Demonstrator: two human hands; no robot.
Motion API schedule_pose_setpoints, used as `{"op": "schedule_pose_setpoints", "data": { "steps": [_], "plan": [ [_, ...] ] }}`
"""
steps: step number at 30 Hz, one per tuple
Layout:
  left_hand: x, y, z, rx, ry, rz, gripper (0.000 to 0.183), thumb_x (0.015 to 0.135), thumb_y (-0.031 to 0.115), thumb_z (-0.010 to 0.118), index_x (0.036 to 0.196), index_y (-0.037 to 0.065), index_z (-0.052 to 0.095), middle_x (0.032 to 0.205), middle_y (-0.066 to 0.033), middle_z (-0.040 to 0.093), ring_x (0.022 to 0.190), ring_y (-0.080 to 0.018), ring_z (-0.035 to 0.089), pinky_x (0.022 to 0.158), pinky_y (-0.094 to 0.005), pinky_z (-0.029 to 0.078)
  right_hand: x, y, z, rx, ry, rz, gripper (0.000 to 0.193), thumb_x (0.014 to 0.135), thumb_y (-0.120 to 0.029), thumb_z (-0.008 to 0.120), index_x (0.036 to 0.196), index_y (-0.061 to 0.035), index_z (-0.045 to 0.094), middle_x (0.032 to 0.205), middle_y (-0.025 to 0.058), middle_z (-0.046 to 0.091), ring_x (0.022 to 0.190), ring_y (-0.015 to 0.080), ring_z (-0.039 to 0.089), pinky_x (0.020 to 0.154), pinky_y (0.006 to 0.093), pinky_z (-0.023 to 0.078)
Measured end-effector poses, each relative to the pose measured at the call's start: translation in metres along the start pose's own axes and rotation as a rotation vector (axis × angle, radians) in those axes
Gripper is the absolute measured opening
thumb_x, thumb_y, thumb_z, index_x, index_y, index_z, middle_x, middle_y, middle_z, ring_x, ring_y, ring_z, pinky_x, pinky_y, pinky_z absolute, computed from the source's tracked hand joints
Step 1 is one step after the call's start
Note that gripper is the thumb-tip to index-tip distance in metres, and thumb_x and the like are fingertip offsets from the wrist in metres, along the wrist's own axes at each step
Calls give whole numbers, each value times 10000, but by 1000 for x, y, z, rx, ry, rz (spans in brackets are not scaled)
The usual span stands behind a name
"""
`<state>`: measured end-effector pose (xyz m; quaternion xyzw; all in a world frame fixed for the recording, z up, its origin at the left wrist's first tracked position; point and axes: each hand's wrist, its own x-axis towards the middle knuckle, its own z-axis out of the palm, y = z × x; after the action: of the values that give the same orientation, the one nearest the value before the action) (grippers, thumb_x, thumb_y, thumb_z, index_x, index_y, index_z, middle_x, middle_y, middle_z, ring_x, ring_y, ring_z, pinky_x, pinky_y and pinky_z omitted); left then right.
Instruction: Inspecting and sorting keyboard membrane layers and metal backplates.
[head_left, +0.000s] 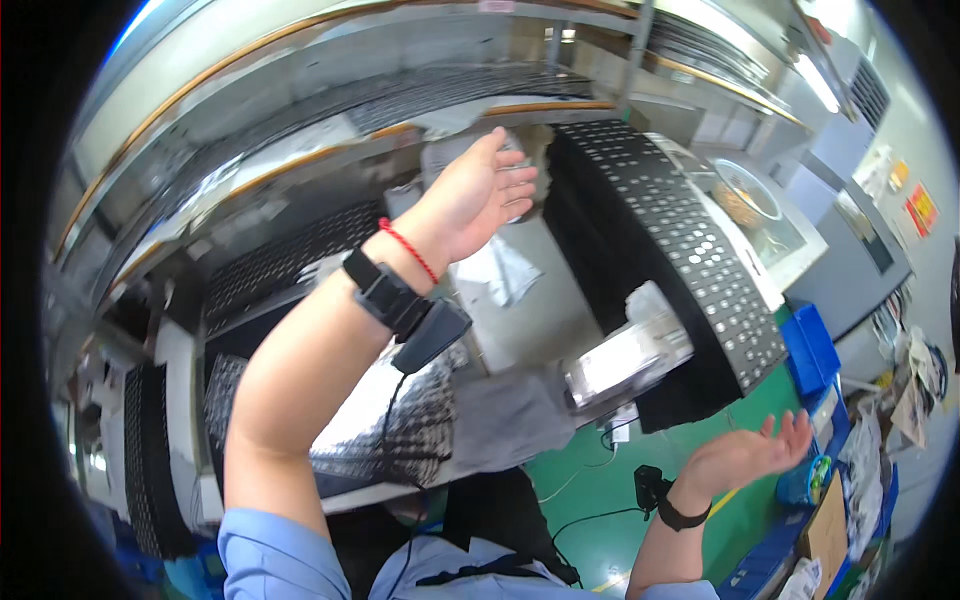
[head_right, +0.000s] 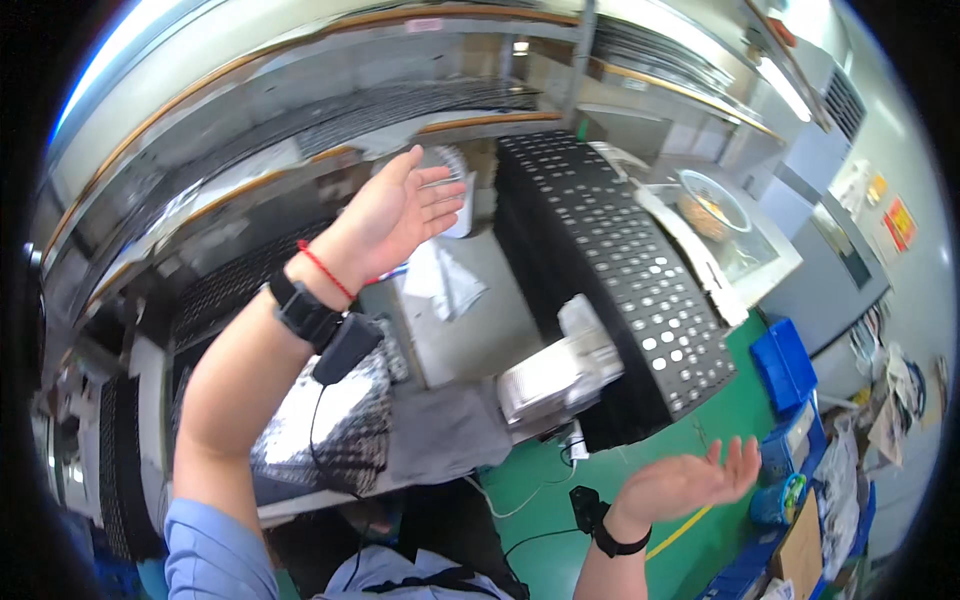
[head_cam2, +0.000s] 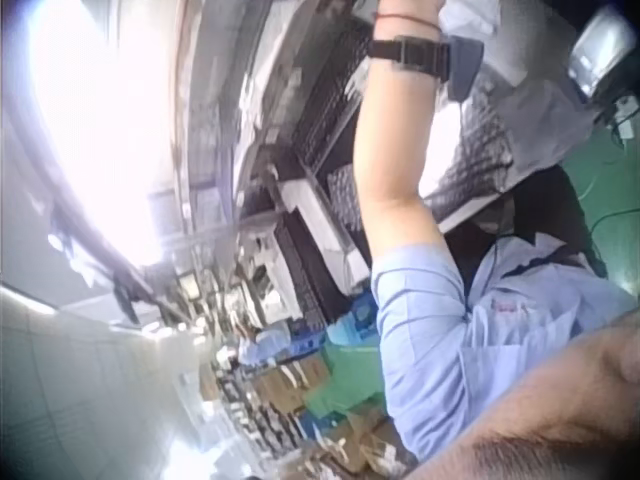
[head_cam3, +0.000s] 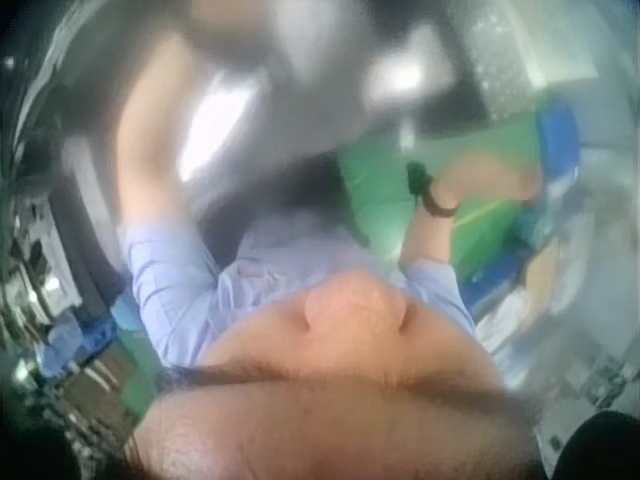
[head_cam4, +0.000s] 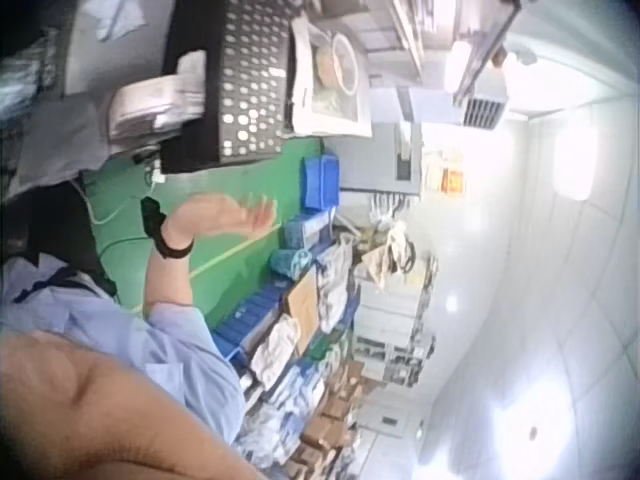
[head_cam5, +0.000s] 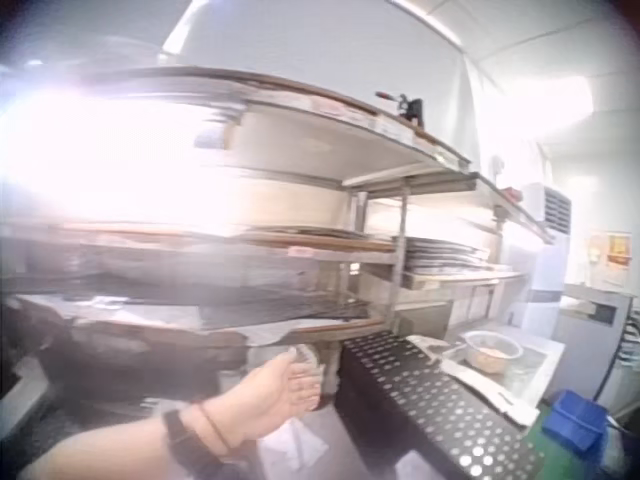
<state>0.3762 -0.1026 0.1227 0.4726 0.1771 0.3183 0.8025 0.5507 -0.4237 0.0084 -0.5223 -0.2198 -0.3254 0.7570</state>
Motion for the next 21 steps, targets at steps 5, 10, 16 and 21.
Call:
{"op": "schedule_pose_setpoints", "data": {
  "steps": [5, 10, 16, 21],
  "plan": [
    [-159, 47, -39, 333, -1, 29, 615, 1082, 460, 340, 1438, -39, 397, 1435, -211, 493, 1287, -286, 508, 1101, -404, 406, -87, -59, -12, 457, -611, -128, 794, 850, -534, 686, 1409, -76, 360, 1401, 213, 398, 1253, 339, 438, 991, 441, 401],
    [-312, 61, -127, 796, 333, 100, 495, 1067, 368, 462, 1424, 25, 463, 1417, -148, 528, 1283, -221, 509, 1099, -364, 391, -129, -112, 64, 340, -1669, -217, 1078, 658, -498, 893, 1458, -6, 365, 1476, 318, 319, 1362, 485, 346, 1138, 538, 309],
    [-432, 13, -215, 1795, 604, -214, 956, 828, 368, 792, 1539, -15, 280, 1544, -311, 339, 1465, -379, 324, 1203, -416, 267, -169, -78, 150, 39, -1996, -352, 1155, 700, -522, 854, 1537, 12, 264, 1552, 365, 222, 1448, 521, 231, 1187, 528, 243],
    [-448, -5, -291, 1033, 1061, -142, 920, 932, 495, 655, 1489, -136, 282, 1466, -335, 440, 1388, -372, 443, 1138, -386, 357, -191, -63, 185, 45, -1807, 411, 930, 836, -416, 786, 1473, 94, 339, 1412, 308, 492, 1320, 366, 497, 1106, 404, 387]
  ]
}}
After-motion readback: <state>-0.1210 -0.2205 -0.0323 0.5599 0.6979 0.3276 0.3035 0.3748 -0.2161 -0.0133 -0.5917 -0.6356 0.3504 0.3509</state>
